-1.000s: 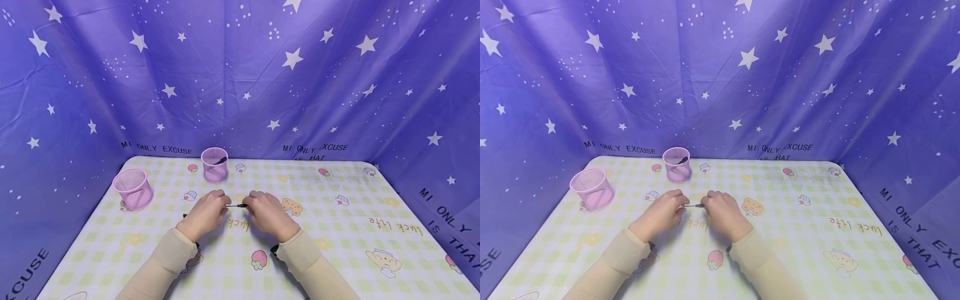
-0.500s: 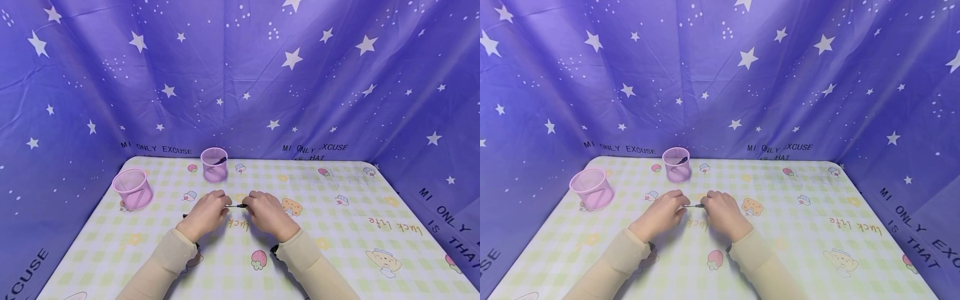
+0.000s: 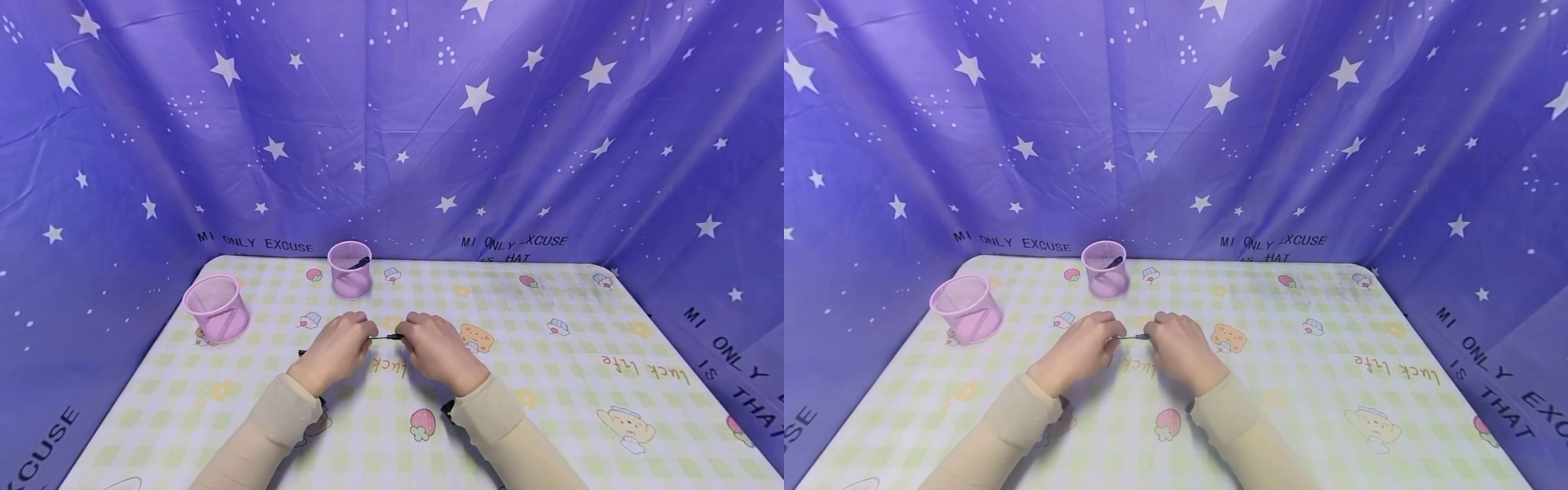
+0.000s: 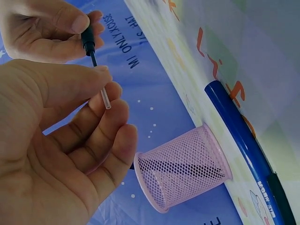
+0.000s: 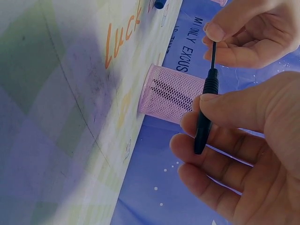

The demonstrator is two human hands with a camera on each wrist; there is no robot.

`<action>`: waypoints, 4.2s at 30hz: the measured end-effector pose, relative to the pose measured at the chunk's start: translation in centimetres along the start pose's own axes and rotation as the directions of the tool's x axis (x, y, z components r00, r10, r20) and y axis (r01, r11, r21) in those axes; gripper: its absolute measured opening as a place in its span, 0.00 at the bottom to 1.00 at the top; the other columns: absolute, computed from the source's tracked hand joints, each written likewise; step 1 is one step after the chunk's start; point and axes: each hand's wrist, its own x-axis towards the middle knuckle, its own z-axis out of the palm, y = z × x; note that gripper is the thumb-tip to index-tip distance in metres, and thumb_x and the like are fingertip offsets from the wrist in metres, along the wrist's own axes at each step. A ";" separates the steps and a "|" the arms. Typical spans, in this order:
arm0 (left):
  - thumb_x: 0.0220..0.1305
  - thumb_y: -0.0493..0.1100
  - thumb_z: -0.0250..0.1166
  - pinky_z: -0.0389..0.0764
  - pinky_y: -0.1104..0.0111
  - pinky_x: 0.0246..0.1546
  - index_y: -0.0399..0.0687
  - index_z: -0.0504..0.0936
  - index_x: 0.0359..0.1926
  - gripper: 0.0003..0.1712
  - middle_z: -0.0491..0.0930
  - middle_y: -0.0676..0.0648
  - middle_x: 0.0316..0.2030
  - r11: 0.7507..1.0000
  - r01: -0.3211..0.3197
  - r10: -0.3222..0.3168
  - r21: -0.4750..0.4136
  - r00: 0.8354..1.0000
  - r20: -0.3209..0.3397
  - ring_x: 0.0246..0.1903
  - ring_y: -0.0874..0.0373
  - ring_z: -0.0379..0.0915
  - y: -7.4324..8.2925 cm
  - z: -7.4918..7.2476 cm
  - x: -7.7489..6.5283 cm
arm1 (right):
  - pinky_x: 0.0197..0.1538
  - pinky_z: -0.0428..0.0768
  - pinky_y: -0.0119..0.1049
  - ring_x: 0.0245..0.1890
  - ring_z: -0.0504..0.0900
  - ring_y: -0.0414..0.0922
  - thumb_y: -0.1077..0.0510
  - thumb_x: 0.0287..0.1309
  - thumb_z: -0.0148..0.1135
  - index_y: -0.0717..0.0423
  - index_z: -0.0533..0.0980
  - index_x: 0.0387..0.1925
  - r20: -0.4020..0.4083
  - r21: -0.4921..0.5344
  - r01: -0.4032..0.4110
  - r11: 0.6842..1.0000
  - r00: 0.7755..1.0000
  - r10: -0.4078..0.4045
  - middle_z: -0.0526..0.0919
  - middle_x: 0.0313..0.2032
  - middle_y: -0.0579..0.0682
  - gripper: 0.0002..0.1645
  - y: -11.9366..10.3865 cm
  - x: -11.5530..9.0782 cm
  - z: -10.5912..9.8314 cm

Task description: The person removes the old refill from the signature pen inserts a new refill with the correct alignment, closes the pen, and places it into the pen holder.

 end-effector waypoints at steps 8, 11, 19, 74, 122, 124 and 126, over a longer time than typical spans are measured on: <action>0.49 0.29 0.66 0.77 0.65 0.34 0.45 0.83 0.29 0.08 0.78 0.51 0.28 1.000 0.001 -0.001 -0.001 1.000 0.015 0.30 0.56 0.75 0.0 0.0 0.0 | 0.37 0.77 0.40 0.31 0.79 0.43 0.63 0.52 0.66 0.50 0.82 0.35 -0.004 0.018 0.007 1.000 1.000 -0.007 0.78 0.30 0.43 0.08 -0.1 0.0 -0.1; 0.50 0.29 0.66 0.77 0.65 0.35 0.46 0.84 0.29 0.08 0.78 0.52 0.28 1.000 0.002 -0.002 -0.002 1.000 0.016 0.31 0.57 0.76 0.0 0.1 0.0 | 0.37 0.77 0.40 0.31 0.79 0.43 0.63 0.52 0.65 0.50 0.82 0.35 0.001 0.017 0.009 1.000 1.000 -0.009 0.78 0.29 0.43 0.07 -0.1 0.0 -0.1; 0.50 0.29 0.65 0.77 0.65 0.35 0.45 0.84 0.30 0.08 0.78 0.52 0.28 0.999 -0.001 0.002 -0.034 1.000 0.017 0.31 0.57 0.76 -0.1 0.2 0.0 | 0.36 0.76 0.40 0.30 0.78 0.43 0.63 0.52 0.65 0.50 0.82 0.34 0.001 0.015 0.015 1.000 1.000 -0.016 0.77 0.29 0.43 0.07 -0.1 0.0 -0.1; 0.51 0.29 0.64 0.76 0.66 0.33 0.46 0.83 0.29 0.08 0.75 0.54 0.27 0.998 -0.050 0.050 -0.029 0.998 0.023 0.30 0.58 0.75 0.5 0.0 0.0 | 0.34 0.75 0.36 0.27 0.74 0.39 0.63 0.52 0.65 0.50 0.80 0.32 -0.050 0.092 0.134 0.987 0.990 -0.130 0.75 0.27 0.40 0.06 -0.6 0.0 0.4; 0.46 0.29 0.63 0.73 0.65 0.29 0.51 0.80 0.24 0.10 0.74 0.56 0.24 0.997 -0.066 0.065 0.038 0.998 0.015 0.26 0.59 0.73 0.3 -0.1 -0.1 | 0.30 0.73 0.35 0.25 0.72 0.38 0.66 0.49 0.62 0.50 0.80 0.26 -0.066 0.103 0.141 0.985 0.989 -0.135 0.74 0.23 0.38 0.08 -0.5 0.0 0.2; 0.45 0.29 0.63 0.74 0.65 0.29 0.50 0.80 0.24 0.10 0.74 0.56 0.23 0.997 -0.065 0.064 0.037 0.998 0.015 0.26 0.59 0.73 0.2 -0.1 -0.1 | 0.30 0.73 0.35 0.25 0.72 0.38 0.66 0.49 0.62 0.50 0.80 0.26 -0.063 0.103 0.139 0.985 0.989 -0.133 0.74 0.23 0.38 0.07 -0.5 0.0 0.2; 0.45 0.30 0.63 0.74 0.65 0.29 0.50 0.80 0.25 0.10 0.74 0.55 0.23 0.997 -0.064 0.064 0.037 0.998 0.015 0.26 0.58 0.74 0.2 -0.1 -0.1 | 0.30 0.73 0.35 0.25 0.72 0.38 0.66 0.49 0.61 0.50 0.80 0.26 -0.060 0.103 0.137 0.985 0.990 -0.132 0.74 0.23 0.38 0.08 -0.5 0.0 0.1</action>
